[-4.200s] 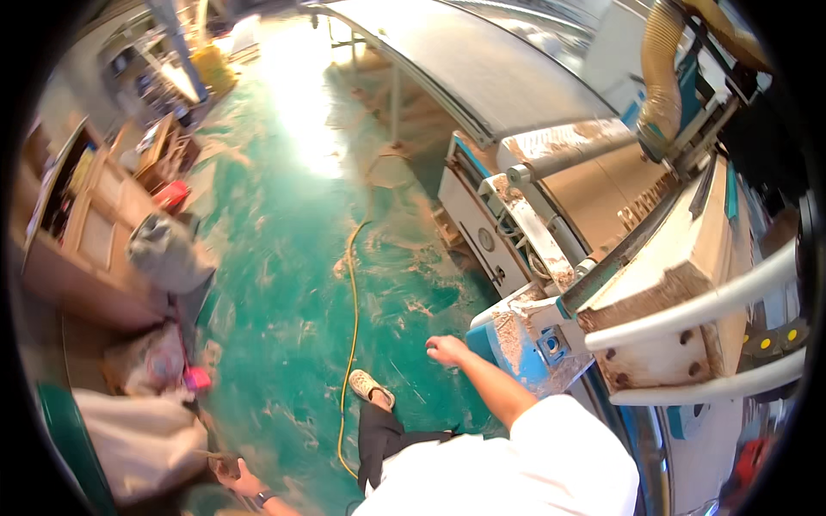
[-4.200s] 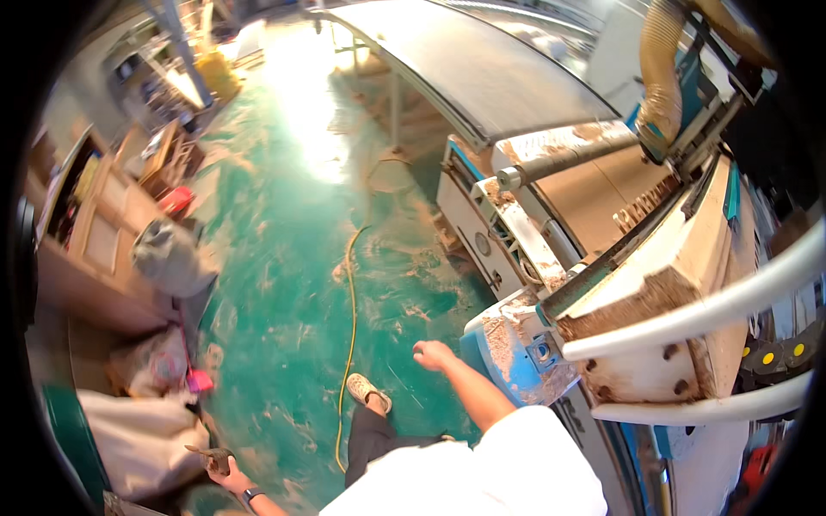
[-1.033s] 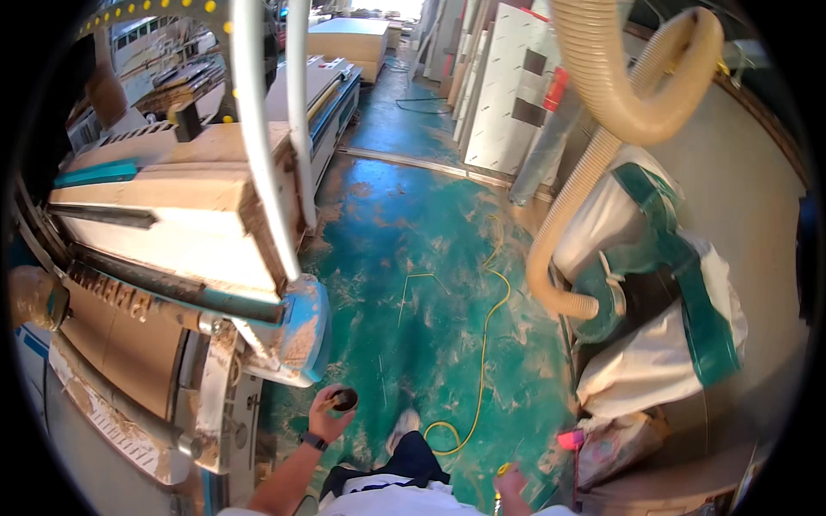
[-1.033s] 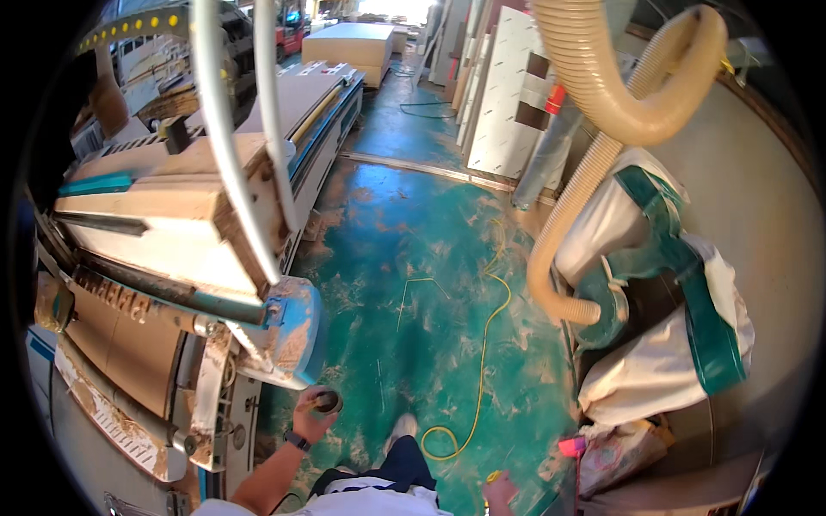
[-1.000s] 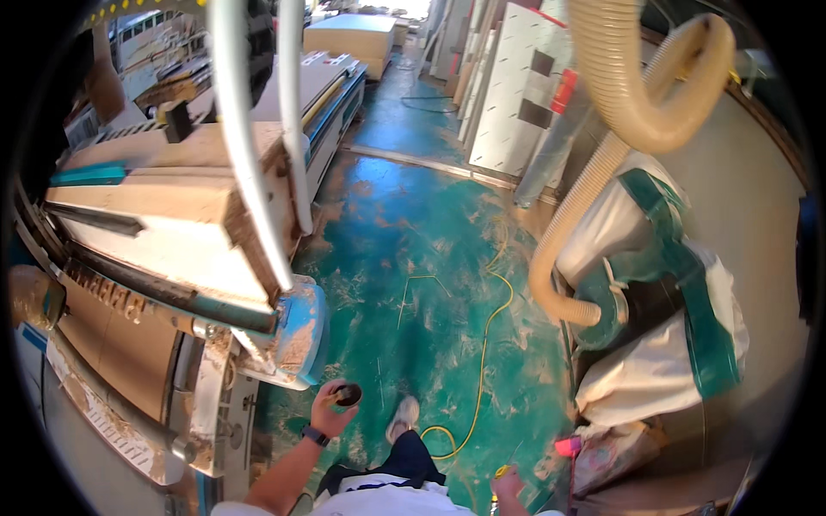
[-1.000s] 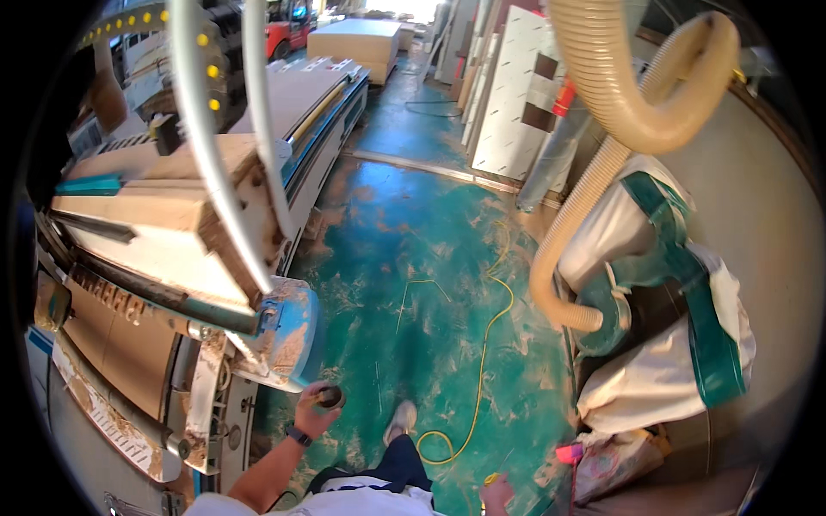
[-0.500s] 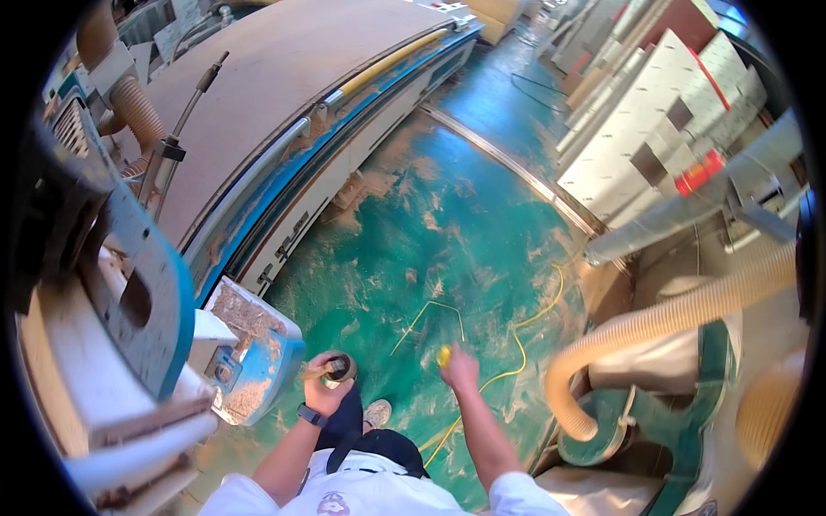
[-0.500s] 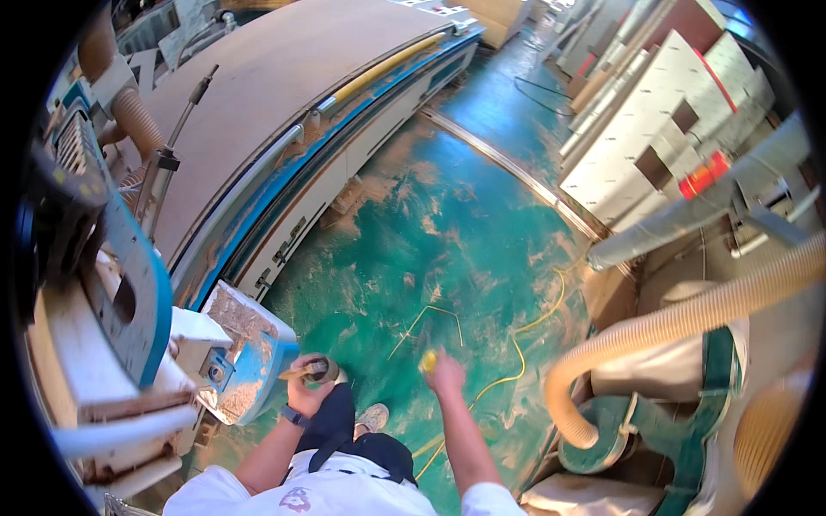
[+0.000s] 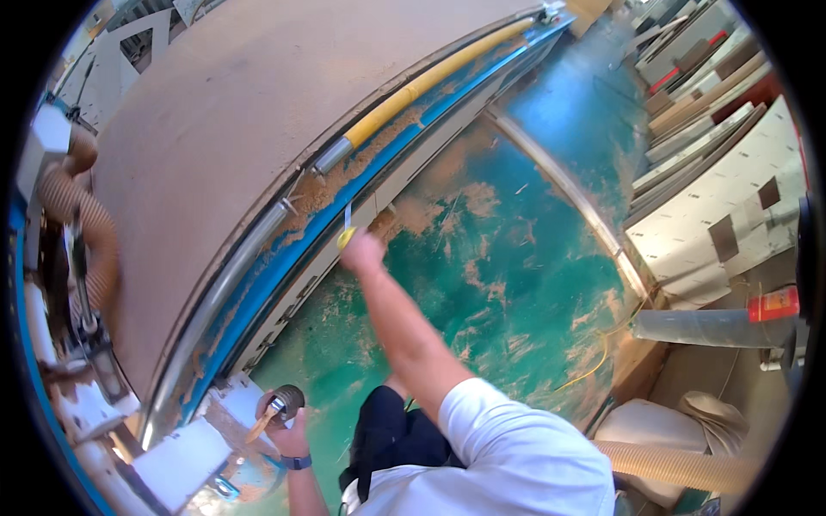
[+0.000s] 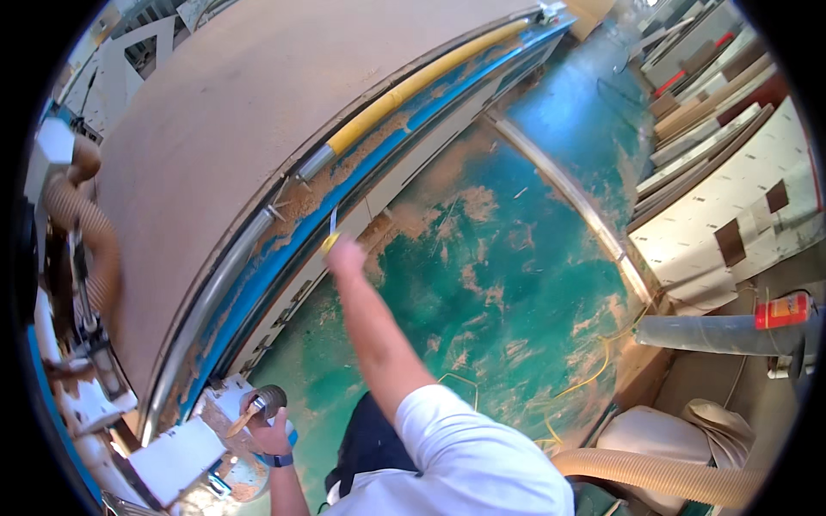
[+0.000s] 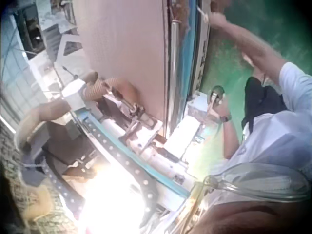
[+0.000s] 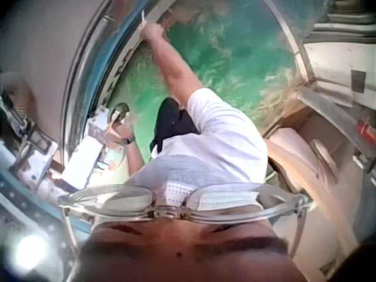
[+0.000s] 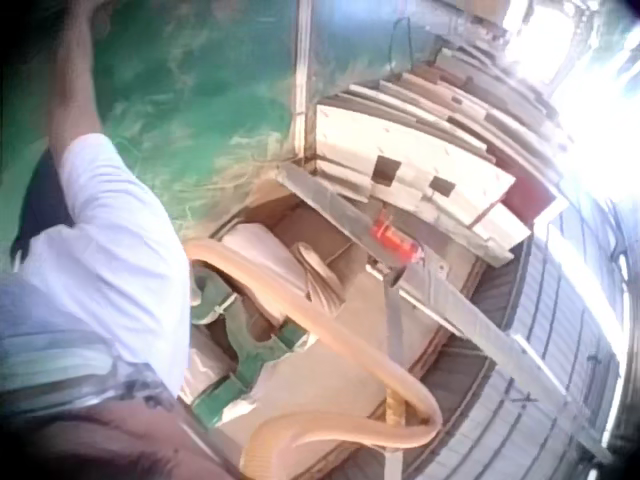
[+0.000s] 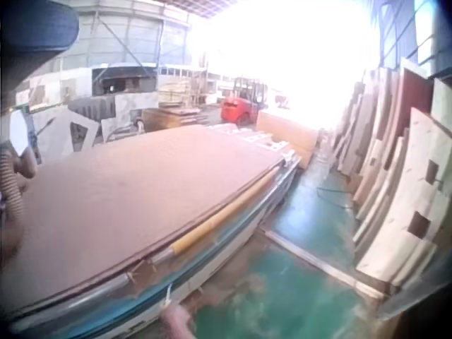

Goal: The person dips a brush into a container of lubricant and applies it along rails and parts of a woodworking machine, blows debris off the machine with an air gun, and presses keys on a control console.

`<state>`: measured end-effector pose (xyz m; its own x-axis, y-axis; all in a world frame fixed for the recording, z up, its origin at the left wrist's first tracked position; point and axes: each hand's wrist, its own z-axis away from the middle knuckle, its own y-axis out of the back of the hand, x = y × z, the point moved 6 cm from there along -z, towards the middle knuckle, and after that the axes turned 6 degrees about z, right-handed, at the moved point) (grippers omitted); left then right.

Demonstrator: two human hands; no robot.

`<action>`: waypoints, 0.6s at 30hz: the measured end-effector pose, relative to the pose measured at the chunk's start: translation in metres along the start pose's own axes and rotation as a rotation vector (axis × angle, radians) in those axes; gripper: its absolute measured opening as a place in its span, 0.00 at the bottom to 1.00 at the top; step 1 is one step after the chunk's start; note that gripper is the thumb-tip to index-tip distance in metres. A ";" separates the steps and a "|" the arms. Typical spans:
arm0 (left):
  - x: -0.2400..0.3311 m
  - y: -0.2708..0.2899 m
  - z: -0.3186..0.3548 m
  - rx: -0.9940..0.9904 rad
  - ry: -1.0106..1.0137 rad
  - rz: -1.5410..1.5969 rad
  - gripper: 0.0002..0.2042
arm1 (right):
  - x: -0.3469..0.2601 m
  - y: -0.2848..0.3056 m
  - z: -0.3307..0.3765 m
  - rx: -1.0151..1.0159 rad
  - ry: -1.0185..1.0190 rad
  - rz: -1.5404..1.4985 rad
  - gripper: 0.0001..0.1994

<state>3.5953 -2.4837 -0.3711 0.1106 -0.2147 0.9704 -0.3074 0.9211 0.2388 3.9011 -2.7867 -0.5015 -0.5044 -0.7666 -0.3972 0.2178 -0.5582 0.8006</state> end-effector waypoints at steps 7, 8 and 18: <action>0.050 -0.118 -0.058 -0.031 0.011 0.039 0.38 | 0.075 0.106 -0.104 -0.117 -0.068 0.049 0.22; 0.057 -0.140 -0.069 -0.055 -0.017 0.051 0.39 | 0.096 0.107 -0.129 -0.111 -0.050 0.099 0.22; 0.104 -0.381 -0.145 -0.015 -0.086 -0.016 0.38 | 0.250 0.371 -0.393 0.083 -0.126 0.142 0.22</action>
<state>3.8606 -2.8096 -0.3665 0.0339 -0.2558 0.9661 -0.2923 0.9219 0.2543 4.1846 -3.3099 -0.4801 -0.5753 -0.7870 -0.2228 0.2268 -0.4152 0.8810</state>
